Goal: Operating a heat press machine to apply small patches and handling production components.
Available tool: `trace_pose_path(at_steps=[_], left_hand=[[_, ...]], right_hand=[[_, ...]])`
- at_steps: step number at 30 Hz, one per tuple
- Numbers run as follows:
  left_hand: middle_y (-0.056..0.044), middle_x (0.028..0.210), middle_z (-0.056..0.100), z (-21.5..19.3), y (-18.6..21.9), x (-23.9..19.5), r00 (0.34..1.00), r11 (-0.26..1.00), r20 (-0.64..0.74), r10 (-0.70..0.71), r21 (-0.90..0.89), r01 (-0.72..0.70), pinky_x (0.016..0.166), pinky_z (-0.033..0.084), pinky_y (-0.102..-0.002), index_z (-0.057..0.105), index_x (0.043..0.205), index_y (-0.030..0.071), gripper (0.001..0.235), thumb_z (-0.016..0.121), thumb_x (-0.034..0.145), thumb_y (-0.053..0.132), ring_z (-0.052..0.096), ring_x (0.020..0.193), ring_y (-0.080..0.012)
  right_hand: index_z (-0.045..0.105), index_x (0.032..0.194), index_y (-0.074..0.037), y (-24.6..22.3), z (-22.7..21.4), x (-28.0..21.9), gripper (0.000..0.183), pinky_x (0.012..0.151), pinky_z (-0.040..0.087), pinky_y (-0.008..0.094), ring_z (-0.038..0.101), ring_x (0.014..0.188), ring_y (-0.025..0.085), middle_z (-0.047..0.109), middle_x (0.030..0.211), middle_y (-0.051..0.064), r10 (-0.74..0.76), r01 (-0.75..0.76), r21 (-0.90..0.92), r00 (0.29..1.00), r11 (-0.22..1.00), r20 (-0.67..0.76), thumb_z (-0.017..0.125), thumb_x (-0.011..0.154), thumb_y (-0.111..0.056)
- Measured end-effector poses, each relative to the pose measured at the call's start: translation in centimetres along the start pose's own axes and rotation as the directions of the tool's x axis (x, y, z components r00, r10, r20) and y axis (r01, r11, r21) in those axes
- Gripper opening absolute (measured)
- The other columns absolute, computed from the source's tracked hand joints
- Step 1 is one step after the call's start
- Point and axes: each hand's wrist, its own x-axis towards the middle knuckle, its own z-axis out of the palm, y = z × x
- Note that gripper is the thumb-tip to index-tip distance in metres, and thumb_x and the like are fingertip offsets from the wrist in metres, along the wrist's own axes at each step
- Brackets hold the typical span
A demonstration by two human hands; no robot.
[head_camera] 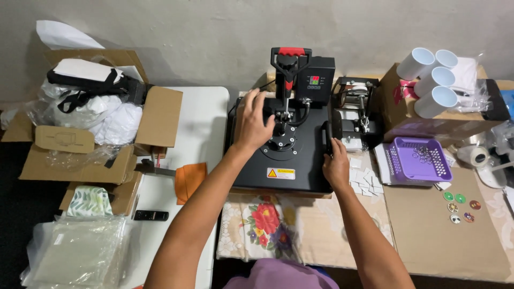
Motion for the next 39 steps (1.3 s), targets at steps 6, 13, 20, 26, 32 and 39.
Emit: trace_pose_path(at_steps=[6,13,20,26,32,39], left_hand=[[-0.020,0.177,0.037,2.8,3.0,13.1,0.927,0.915,0.371,0.051,0.356,-0.192,0.134,0.017,-0.072,0.038,0.174,0.021,0.127,0.101,0.076,0.072,0.027,0.167,-0.0484],[-0.017,0.153,0.062,7.5,2.2,22.9,0.763,0.827,0.603,-0.233,0.536,-0.171,0.121,0.040,-0.059,0.062,0.149,0.017,0.100,0.078,0.086,0.092,0.057,0.144,-0.0406],[-0.013,0.131,0.078,10.1,1.5,23.9,0.784,0.785,0.510,-0.353,0.618,-0.049,0.099,0.061,-0.053,0.079,0.133,0.018,0.085,0.070,0.091,0.090,0.073,0.121,-0.0388],[-0.011,0.093,0.078,10.4,1.0,24.9,0.855,0.809,0.447,-0.263,0.585,-0.056,0.080,0.060,-0.050,0.077,0.082,0.013,0.072,0.069,0.095,0.084,0.075,0.086,-0.0376],[-0.010,0.106,0.082,9.7,2.3,25.5,0.785,0.817,0.505,-0.358,0.577,0.002,0.087,0.061,-0.050,0.082,0.098,0.011,0.079,0.059,0.097,0.087,0.077,0.101,-0.0369],[-0.008,0.082,0.075,10.2,1.6,23.8,0.852,0.851,0.449,-0.270,0.525,-0.007,0.072,0.058,-0.051,0.072,0.075,0.010,0.065,0.055,0.100,0.068,0.072,0.081,-0.0374]], right_hand=[[0.045,0.172,-0.004,-0.2,-0.5,0.2,0.072,0.126,0.046,0.051,0.049,0.157,0.040,0.044,0.177,0.016,0.063,-0.075,0.066,0.984,0.995,0.169,0.063,0.102,-0.003],[0.042,0.173,-0.004,2.1,-2.3,-2.4,0.073,0.134,0.037,0.050,0.037,0.168,0.039,0.037,0.184,0.018,-0.047,-0.004,0.184,0.961,0.983,0.272,0.066,0.105,-0.010],[0.050,0.167,-0.005,-0.5,-5.8,-9.9,0.066,0.132,0.041,0.053,0.048,0.161,0.036,0.051,0.172,0.017,-0.096,-0.019,0.305,0.929,0.952,0.358,0.070,0.106,-0.020],[0.071,0.146,-0.012,-1.4,-6.2,-14.0,0.042,0.114,0.055,0.048,0.070,0.137,0.030,0.074,0.145,0.011,-0.171,0.015,0.376,0.907,0.927,0.385,0.069,0.109,-0.031],[0.089,0.117,-0.020,-1.2,-7.9,-16.5,0.025,0.065,0.057,0.030,0.081,0.095,0.014,0.089,0.116,-0.003,0.049,-0.269,0.332,0.837,0.904,0.545,0.073,0.105,-0.035],[0.077,0.079,-0.023,10.0,-5.8,-23.5,0.039,0.091,0.054,0.020,0.072,0.082,0.007,0.080,0.078,-0.006,0.638,-0.645,-0.315,0.356,0.697,0.683,0.096,0.093,-0.054]])
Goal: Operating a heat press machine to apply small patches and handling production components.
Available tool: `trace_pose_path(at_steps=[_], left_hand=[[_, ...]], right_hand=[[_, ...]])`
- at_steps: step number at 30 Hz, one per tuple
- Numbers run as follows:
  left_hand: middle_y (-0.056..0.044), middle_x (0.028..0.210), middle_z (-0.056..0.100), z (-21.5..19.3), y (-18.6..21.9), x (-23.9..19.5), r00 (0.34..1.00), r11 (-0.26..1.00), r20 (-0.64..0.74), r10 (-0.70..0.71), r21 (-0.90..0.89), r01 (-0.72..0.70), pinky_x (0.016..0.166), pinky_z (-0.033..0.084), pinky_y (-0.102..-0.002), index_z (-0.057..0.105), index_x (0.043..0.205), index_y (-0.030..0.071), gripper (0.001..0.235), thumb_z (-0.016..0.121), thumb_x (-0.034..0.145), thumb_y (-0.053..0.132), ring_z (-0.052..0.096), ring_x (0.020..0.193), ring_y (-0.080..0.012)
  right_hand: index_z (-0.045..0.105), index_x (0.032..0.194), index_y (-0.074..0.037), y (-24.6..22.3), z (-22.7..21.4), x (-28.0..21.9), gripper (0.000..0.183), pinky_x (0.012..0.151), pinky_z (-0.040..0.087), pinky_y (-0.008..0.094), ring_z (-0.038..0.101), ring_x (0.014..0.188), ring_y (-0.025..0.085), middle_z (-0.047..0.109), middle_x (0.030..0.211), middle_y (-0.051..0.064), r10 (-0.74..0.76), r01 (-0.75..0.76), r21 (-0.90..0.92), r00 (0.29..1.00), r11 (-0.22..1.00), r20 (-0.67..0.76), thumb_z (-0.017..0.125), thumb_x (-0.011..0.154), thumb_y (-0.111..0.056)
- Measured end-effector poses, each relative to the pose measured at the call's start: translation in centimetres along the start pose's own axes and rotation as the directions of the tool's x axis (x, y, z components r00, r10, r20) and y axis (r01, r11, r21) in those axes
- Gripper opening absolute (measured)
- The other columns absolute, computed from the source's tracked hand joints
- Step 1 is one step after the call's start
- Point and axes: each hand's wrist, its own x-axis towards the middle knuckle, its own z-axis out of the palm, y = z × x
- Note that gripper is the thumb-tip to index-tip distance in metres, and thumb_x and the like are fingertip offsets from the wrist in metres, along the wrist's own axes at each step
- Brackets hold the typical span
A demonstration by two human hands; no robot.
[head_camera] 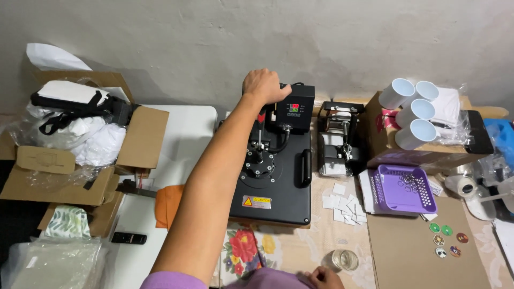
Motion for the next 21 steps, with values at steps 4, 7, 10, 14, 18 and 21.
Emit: trace_pose_path(at_steps=[4,7,10,14,18,21], left_hand=[[-0.006,0.068,0.066,1.4,-0.3,-0.2,0.997,0.999,-0.070,0.035,0.002,-0.035,0.062,0.051,-0.050,0.063,0.064,0.013,0.066,0.054,0.102,0.065,0.064,0.066,-0.0356],[-0.007,0.065,0.068,2.4,-0.5,-0.4,0.981,0.998,-0.191,0.039,-0.032,-0.046,0.057,0.054,-0.051,0.066,0.063,0.012,0.064,0.058,0.102,0.062,0.067,0.065,-0.0369],[0.001,0.050,0.049,3.6,-0.7,-0.3,0.938,0.993,-0.336,0.086,-0.043,-0.106,0.045,0.041,-0.044,0.051,0.052,0.017,0.064,0.061,0.102,0.058,0.051,0.047,-0.0268],[0.001,0.049,0.047,4.1,-1.0,0.1,0.917,0.991,-0.384,0.108,-0.037,-0.132,0.045,0.040,-0.045,0.048,0.053,0.017,0.065,0.063,0.102,0.056,0.048,0.045,-0.0258],[0.000,0.051,0.049,4.2,-1.0,-0.1,0.923,0.991,-0.370,0.104,-0.041,-0.128,0.048,0.041,-0.047,0.048,0.054,0.017,0.065,0.063,0.104,0.058,0.049,0.048,-0.0265],[-0.001,0.052,0.051,4.5,-1.1,0.2,0.920,0.993,-0.380,0.098,-0.031,-0.118,0.047,0.041,-0.047,0.052,0.054,0.017,0.065,0.062,0.103,0.058,0.052,0.049,-0.0285]], right_hand=[[0.066,0.106,-0.005,9.2,4.0,5.3,0.070,0.092,0.053,0.039,0.071,0.096,0.031,0.077,0.106,0.015,0.214,-0.013,0.432,0.882,0.902,-0.419,0.114,0.066,-0.037],[0.070,0.139,0.004,7.3,2.5,3.5,0.106,0.104,0.056,0.048,0.068,0.111,0.037,0.072,0.125,0.021,0.195,0.174,0.361,0.592,0.916,-0.782,0.112,0.053,-0.044],[0.058,0.167,-0.001,7.4,1.0,4.3,0.135,0.110,0.061,0.052,0.066,0.134,0.043,0.056,0.154,0.026,0.173,0.143,0.355,0.670,0.924,-0.722,0.109,0.051,-0.047],[0.065,0.164,-0.011,4.7,-1.5,3.2,0.104,0.118,0.055,0.052,0.072,0.134,0.041,0.074,0.152,0.021,0.223,0.134,0.473,0.749,0.871,-0.623,0.107,0.070,-0.023],[0.069,0.157,-0.004,1.1,-3.2,1.3,0.091,0.111,0.062,0.042,0.071,0.135,0.031,0.077,0.145,0.021,0.106,0.358,0.583,0.783,0.729,-0.613,0.103,0.073,-0.011],[0.068,0.149,0.003,-2.3,-4.7,0.5,0.083,0.116,0.057,0.034,0.072,0.127,0.025,0.074,0.141,0.018,-0.107,0.648,0.504,0.667,0.571,-0.737,0.099,0.073,-0.003]])
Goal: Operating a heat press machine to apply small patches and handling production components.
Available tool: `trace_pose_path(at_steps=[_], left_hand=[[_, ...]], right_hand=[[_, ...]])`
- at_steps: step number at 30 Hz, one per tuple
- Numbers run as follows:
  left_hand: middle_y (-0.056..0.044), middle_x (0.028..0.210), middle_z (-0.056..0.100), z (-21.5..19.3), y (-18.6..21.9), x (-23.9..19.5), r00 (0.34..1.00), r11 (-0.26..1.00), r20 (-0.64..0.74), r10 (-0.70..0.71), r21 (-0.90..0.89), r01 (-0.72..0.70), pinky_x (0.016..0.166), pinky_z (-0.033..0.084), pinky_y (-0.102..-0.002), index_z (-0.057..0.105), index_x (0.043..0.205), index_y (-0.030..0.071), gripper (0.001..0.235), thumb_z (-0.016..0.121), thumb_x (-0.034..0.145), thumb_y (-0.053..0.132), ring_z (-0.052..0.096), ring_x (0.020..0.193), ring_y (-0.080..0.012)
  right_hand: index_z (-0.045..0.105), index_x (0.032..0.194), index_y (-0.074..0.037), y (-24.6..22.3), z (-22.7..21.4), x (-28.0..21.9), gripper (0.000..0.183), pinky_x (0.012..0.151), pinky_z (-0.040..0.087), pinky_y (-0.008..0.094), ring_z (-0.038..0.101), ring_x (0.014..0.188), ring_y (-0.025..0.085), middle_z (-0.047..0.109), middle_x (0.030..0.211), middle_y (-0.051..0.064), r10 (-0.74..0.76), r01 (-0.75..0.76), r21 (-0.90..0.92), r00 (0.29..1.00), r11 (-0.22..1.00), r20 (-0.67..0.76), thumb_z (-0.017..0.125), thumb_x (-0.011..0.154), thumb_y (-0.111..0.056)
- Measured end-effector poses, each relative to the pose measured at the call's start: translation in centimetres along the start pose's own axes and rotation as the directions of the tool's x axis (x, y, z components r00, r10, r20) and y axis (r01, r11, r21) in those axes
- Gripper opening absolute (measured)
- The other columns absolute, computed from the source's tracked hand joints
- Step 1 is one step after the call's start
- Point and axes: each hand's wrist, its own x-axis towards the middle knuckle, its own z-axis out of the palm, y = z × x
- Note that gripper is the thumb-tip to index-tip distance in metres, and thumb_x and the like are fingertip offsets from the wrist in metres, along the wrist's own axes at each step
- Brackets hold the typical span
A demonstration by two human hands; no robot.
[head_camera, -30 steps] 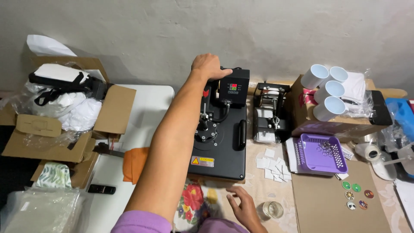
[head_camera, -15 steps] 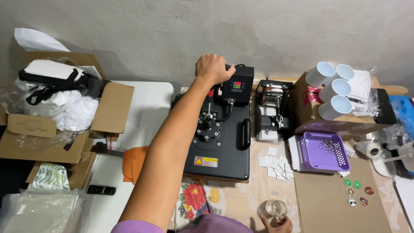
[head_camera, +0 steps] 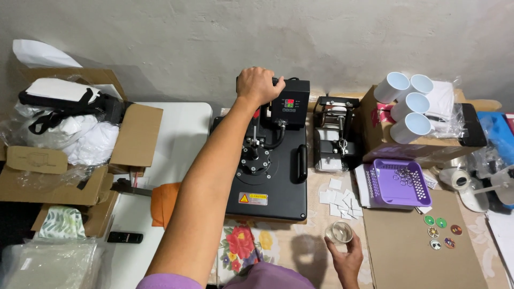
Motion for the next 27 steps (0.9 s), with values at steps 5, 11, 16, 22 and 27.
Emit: trace_pose_path(at_steps=[5,11,16,22,27], left_hand=[[-0.002,0.052,0.055,0.0,-0.1,0.0,1.000,1.000,0.003,0.000,-0.006,0.000,0.050,0.043,-0.048,0.052,0.055,0.016,0.064,0.062,0.103,0.057,0.055,0.051,-0.0296],[0.000,0.051,0.051,0.0,-0.2,0.0,1.000,1.000,0.002,0.000,0.015,0.000,0.049,0.040,-0.047,0.049,0.055,0.018,0.064,0.063,0.103,0.057,0.051,0.049,-0.0276],[0.000,0.052,0.051,-0.2,-0.1,-0.1,1.000,1.000,0.017,-0.006,0.019,0.005,0.049,0.041,-0.047,0.049,0.056,0.018,0.064,0.062,0.105,0.057,0.051,0.050,-0.0273],[0.001,0.052,0.048,-0.2,0.0,-0.3,1.000,1.000,-0.016,0.010,0.000,-0.010,0.049,0.041,-0.045,0.047,0.055,0.018,0.064,0.063,0.104,0.056,0.048,0.050,-0.0244],[-0.001,0.054,0.055,-0.4,0.1,-0.4,1.000,1.000,-0.005,-0.014,-0.018,0.014,0.050,0.044,-0.048,0.052,0.056,0.016,0.062,0.061,0.102,0.057,0.055,0.051,-0.0283]], right_hand=[[0.071,0.140,-0.001,-11.5,1.8,1.4,0.079,0.107,0.061,0.035,0.073,0.117,0.024,0.075,0.127,0.014,-0.280,0.274,0.073,0.955,0.959,0.097,0.102,0.068,-0.010],[0.066,0.141,0.005,-31.7,1.8,-2.3,0.086,0.114,0.069,0.044,0.078,0.128,0.034,0.075,0.135,0.022,-0.726,0.706,0.170,0.657,0.687,0.204,0.098,0.072,-0.034],[0.064,0.141,0.007,-42.9,-1.5,-7.8,0.090,0.125,0.070,0.037,0.085,0.133,0.030,0.080,0.139,0.021,-0.816,0.802,0.178,0.529,0.570,0.233,0.096,0.065,-0.029],[0.096,0.124,-0.015,-47.5,-6.8,-11.1,0.039,0.116,0.071,0.036,0.092,0.139,0.019,0.099,0.141,0.005,-0.371,0.474,-0.023,0.718,0.880,0.589,0.066,0.099,-0.016],[0.085,0.140,-0.013,-42.6,-9.2,-7.8,0.047,0.076,0.082,0.024,0.102,0.071,0.006,0.099,0.089,0.001,-0.522,0.563,0.146,0.595,0.813,0.611,0.076,0.096,-0.026]])
